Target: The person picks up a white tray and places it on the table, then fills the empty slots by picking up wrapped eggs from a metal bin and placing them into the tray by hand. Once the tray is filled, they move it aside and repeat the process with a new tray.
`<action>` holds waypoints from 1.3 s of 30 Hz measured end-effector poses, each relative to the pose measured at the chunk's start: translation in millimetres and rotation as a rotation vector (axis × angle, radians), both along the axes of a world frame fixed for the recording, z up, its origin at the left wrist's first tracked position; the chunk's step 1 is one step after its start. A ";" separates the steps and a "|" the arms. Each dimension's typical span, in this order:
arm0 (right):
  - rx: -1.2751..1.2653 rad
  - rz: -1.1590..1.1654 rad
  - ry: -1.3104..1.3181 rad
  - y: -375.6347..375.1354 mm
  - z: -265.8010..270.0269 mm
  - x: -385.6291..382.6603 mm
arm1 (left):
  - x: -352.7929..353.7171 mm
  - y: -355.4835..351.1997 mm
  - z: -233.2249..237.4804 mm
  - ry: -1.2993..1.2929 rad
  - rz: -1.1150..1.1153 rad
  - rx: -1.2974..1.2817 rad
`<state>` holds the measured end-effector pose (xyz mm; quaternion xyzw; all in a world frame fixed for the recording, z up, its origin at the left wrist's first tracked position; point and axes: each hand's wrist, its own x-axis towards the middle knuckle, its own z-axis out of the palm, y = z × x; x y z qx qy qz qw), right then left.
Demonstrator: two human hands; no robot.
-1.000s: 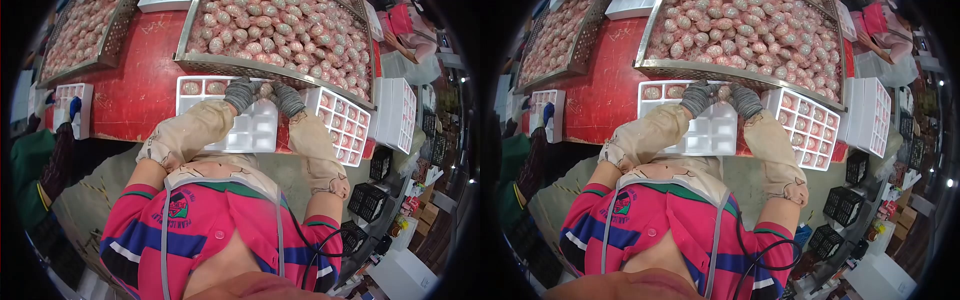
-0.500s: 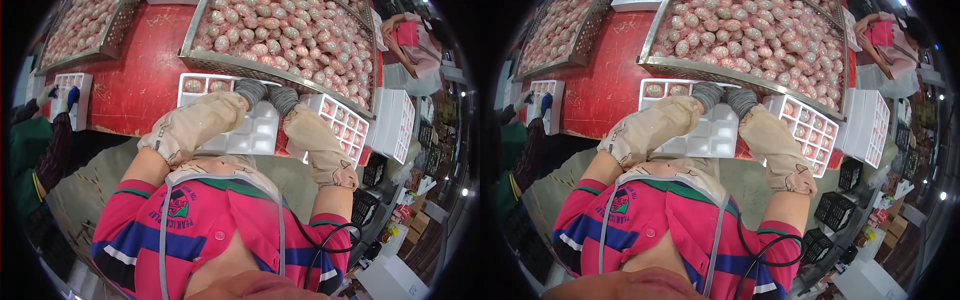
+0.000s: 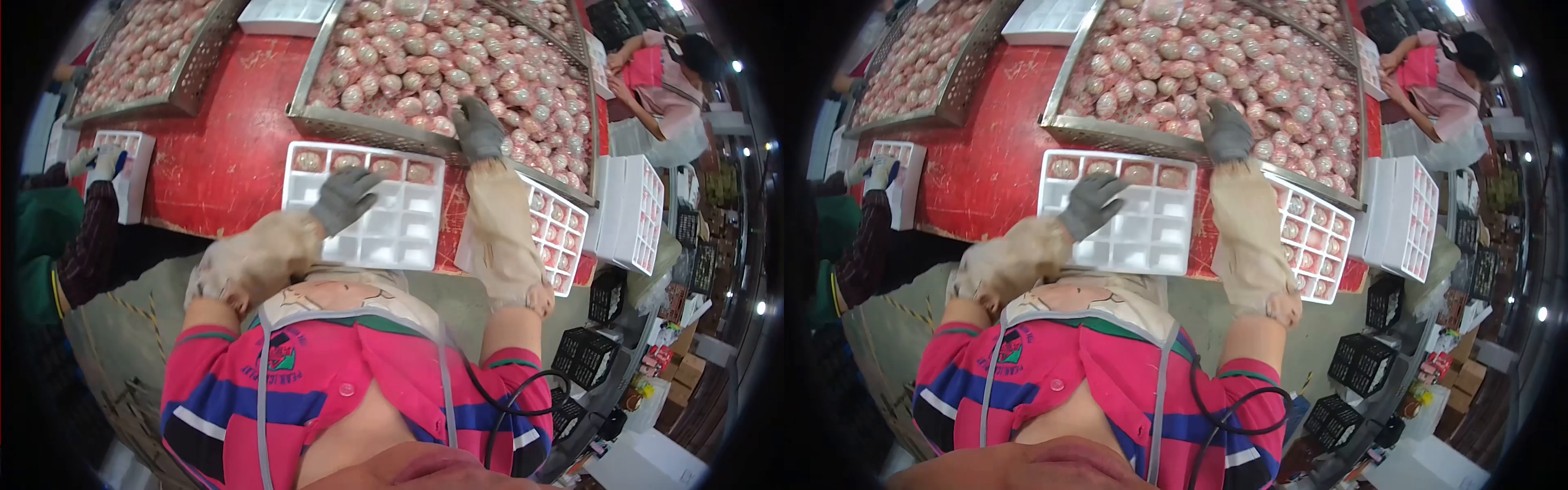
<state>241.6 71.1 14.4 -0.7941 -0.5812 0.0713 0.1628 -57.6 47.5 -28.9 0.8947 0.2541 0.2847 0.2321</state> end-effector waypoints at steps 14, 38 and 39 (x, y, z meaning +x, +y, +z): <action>0.310 -0.242 0.903 43.4 -52.3 12.7 | -165.5 -45.6 -40.1 -0.301 0.779 -0.649; -0.345 0.832 -0.045 -8.3 -53.8 -232.1 | -132.4 28.0 -33.4 0.361 0.399 -0.436; -0.365 0.843 -0.062 -4.4 -49.9 -233.3 | -131.5 31.3 -34.6 0.358 0.391 -0.426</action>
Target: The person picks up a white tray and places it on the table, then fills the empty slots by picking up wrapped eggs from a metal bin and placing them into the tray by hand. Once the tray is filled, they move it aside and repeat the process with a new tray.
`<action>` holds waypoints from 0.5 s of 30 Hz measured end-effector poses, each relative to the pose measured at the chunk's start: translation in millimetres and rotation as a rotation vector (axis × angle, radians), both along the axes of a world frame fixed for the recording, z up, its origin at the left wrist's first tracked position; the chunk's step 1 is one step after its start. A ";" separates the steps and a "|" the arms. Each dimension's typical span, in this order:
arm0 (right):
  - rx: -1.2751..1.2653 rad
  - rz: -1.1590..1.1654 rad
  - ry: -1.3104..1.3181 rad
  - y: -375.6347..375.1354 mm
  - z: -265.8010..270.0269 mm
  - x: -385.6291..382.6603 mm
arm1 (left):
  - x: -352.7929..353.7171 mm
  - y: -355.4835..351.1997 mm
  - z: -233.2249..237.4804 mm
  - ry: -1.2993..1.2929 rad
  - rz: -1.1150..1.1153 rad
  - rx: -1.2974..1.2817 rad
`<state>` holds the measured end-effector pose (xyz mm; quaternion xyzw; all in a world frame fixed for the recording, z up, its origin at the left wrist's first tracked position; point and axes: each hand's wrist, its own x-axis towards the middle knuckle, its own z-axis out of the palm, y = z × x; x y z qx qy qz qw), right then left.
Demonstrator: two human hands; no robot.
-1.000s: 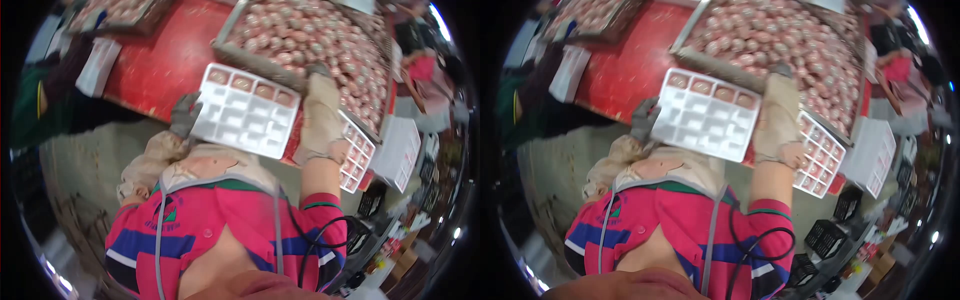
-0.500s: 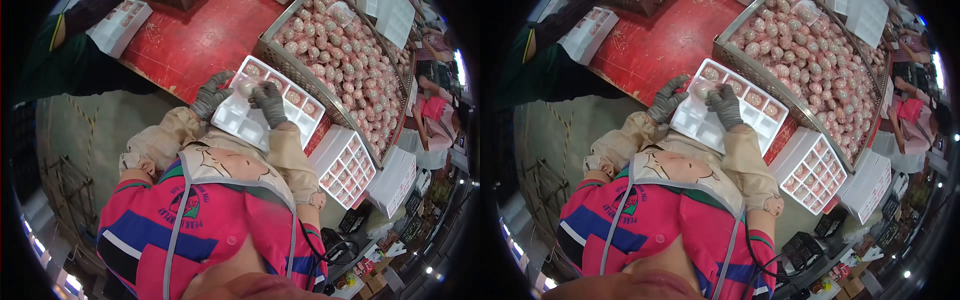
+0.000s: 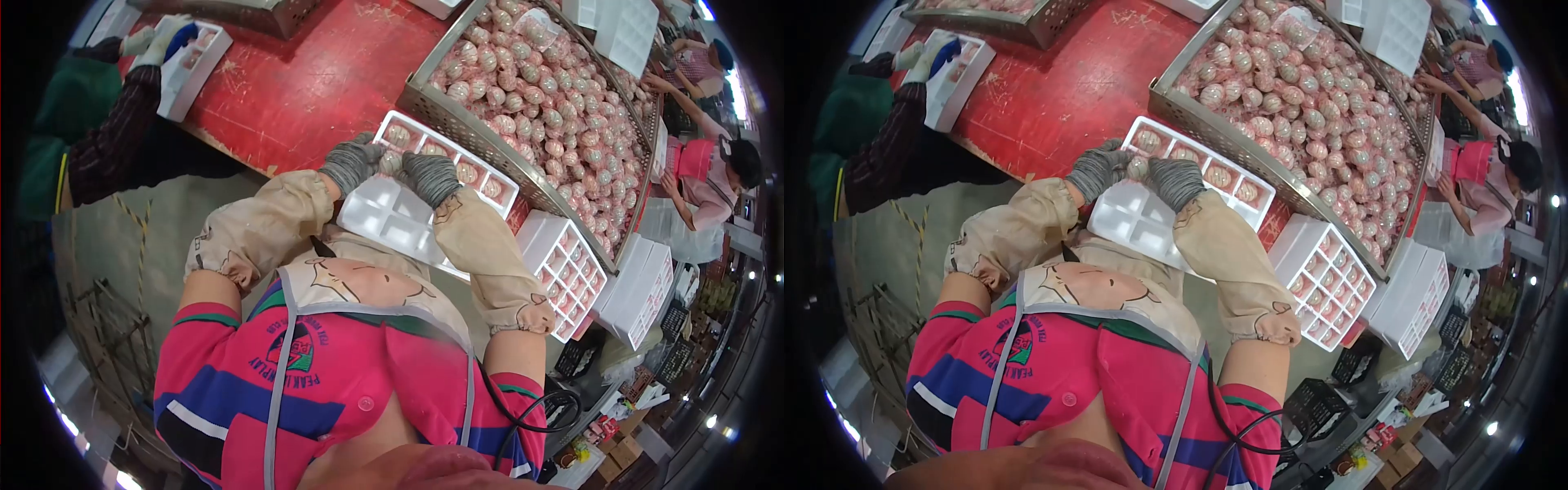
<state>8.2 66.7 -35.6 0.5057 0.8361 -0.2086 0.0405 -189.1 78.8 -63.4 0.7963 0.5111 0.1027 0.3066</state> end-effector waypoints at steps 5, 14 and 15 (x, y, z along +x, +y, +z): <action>-0.078 0.025 -0.121 5.9 3.2 -13.9 | 9.7 9.0 -18.6 -0.043 -0.038 -0.028; -0.156 -0.345 0.783 84.4 -14.3 49.9 | 8.7 21.9 -76.4 -0.096 0.105 -0.329; 0.335 -0.290 0.028 100.4 57.0 55.7 | 11.0 21.6 -52.8 0.007 0.048 -0.252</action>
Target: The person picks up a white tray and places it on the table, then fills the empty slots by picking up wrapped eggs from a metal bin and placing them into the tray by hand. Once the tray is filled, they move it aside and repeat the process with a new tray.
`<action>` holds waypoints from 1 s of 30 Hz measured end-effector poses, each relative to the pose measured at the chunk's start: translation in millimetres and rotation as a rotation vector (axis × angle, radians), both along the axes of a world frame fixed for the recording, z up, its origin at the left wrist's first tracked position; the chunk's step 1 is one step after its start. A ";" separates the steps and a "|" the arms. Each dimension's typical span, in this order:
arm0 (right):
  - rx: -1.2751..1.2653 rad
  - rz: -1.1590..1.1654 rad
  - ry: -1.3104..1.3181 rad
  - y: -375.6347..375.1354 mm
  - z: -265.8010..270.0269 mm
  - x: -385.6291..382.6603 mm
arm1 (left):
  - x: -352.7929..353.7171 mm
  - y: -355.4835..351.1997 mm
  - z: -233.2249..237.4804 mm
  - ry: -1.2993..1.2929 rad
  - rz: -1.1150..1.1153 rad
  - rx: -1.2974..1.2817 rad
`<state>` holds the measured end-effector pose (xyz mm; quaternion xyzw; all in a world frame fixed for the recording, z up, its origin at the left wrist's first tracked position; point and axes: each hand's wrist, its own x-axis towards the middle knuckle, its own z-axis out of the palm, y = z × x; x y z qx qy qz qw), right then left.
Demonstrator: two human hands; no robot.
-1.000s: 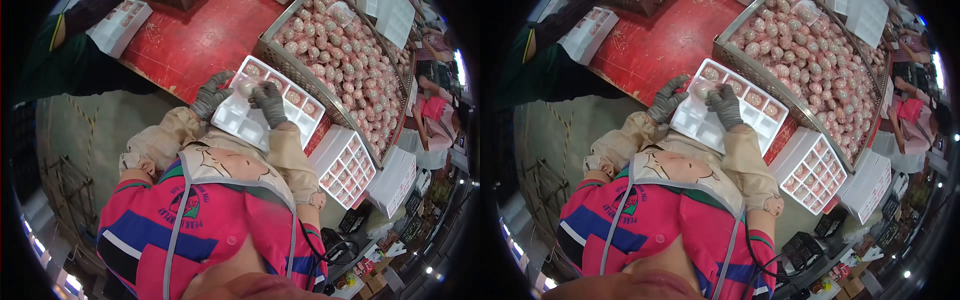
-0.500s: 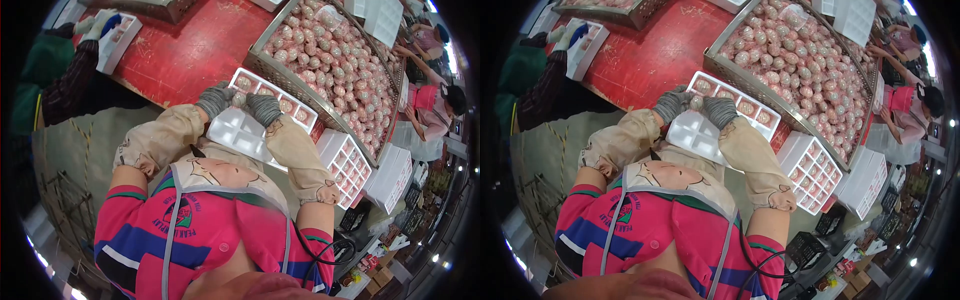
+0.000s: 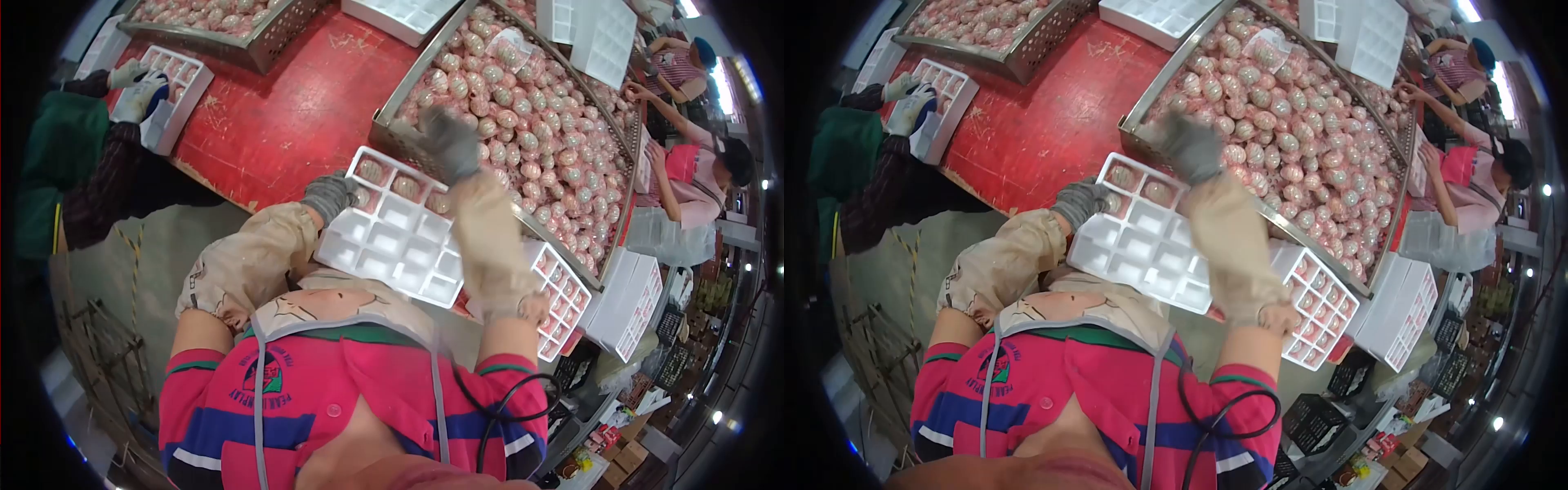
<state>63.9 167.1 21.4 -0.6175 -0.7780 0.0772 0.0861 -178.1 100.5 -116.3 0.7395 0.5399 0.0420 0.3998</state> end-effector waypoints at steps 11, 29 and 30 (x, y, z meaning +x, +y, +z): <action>0.216 -0.142 -0.084 104.2 -68.5 54.8 | 0.2 -21.8 48.3 0.044 0.007 0.103; -0.406 -0.692 1.579 -193.1 -105.0 -18.4 | 28.9 -65.7 55.2 -0.687 0.208 -0.108; -0.409 -0.653 1.373 -194.2 -99.2 -19.3 | 34.8 -59.4 52.0 -0.522 0.076 0.053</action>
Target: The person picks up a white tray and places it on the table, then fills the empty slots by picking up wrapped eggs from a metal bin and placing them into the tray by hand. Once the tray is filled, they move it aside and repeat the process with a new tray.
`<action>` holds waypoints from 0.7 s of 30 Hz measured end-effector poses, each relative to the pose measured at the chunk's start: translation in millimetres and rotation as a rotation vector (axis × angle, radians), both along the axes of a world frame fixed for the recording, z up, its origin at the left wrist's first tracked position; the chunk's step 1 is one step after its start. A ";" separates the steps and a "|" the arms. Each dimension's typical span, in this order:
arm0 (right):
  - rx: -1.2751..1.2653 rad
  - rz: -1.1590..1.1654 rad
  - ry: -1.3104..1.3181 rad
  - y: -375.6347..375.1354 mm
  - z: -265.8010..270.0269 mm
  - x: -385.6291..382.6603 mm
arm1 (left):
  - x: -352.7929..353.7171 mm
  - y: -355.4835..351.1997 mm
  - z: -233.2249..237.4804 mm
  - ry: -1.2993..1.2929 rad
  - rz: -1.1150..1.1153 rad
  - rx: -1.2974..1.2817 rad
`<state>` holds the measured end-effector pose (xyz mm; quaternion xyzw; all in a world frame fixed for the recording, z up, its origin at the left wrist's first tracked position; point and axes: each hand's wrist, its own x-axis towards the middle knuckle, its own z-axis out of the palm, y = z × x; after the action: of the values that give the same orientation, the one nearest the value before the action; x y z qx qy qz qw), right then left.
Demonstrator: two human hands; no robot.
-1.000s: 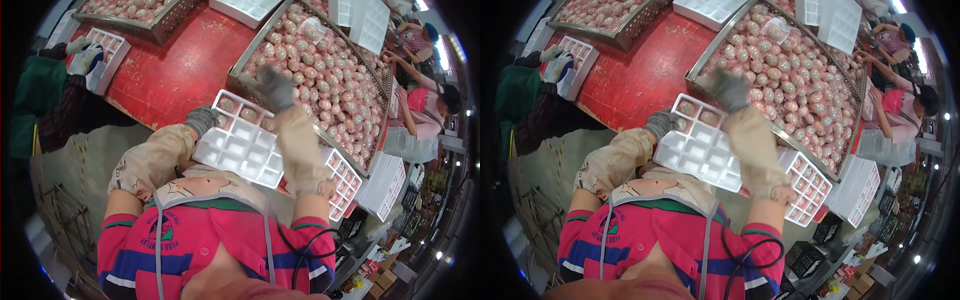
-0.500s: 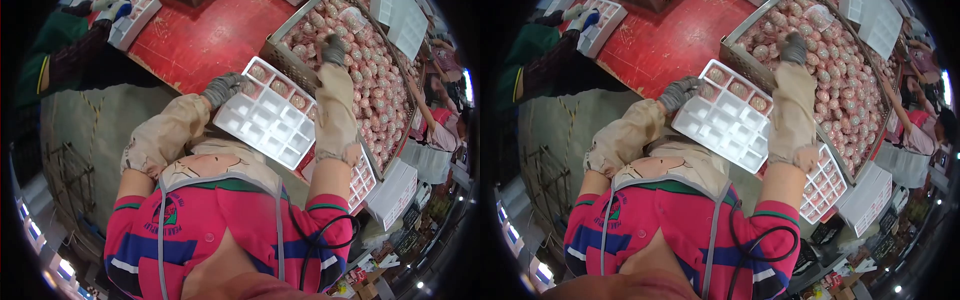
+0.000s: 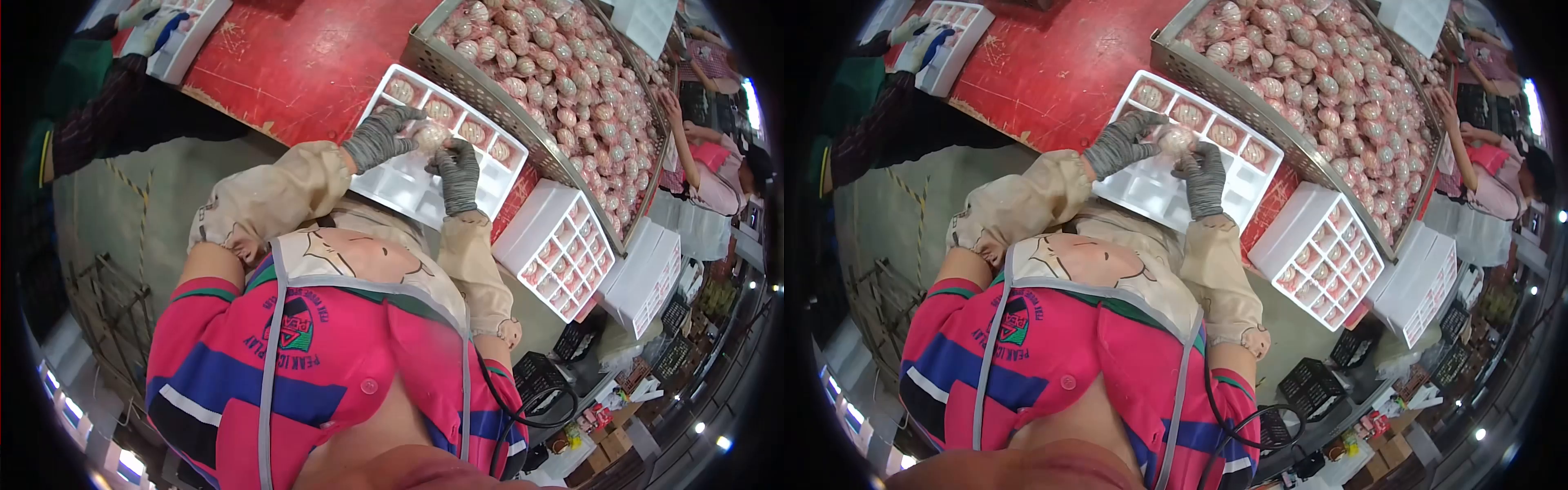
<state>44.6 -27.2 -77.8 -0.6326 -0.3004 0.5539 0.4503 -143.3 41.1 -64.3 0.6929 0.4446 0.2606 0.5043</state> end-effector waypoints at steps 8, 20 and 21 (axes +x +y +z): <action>0.318 0.693 -1.227 23.5 43.7 25.9 | 15.0 14.0 -7.0 0.401 -0.176 0.356; 0.220 0.953 -1.341 42.6 25.1 27.6 | 24.6 17.7 -1.4 0.677 -0.244 0.381; 0.147 1.037 -1.347 41.8 24.6 26.8 | 26.8 21.9 -3.4 0.714 -0.296 0.342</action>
<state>71.3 14.7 -53.2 -0.5785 -0.7910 0.1748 -0.0951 -116.5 62.9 -67.6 0.8698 0.4375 -0.0011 0.2282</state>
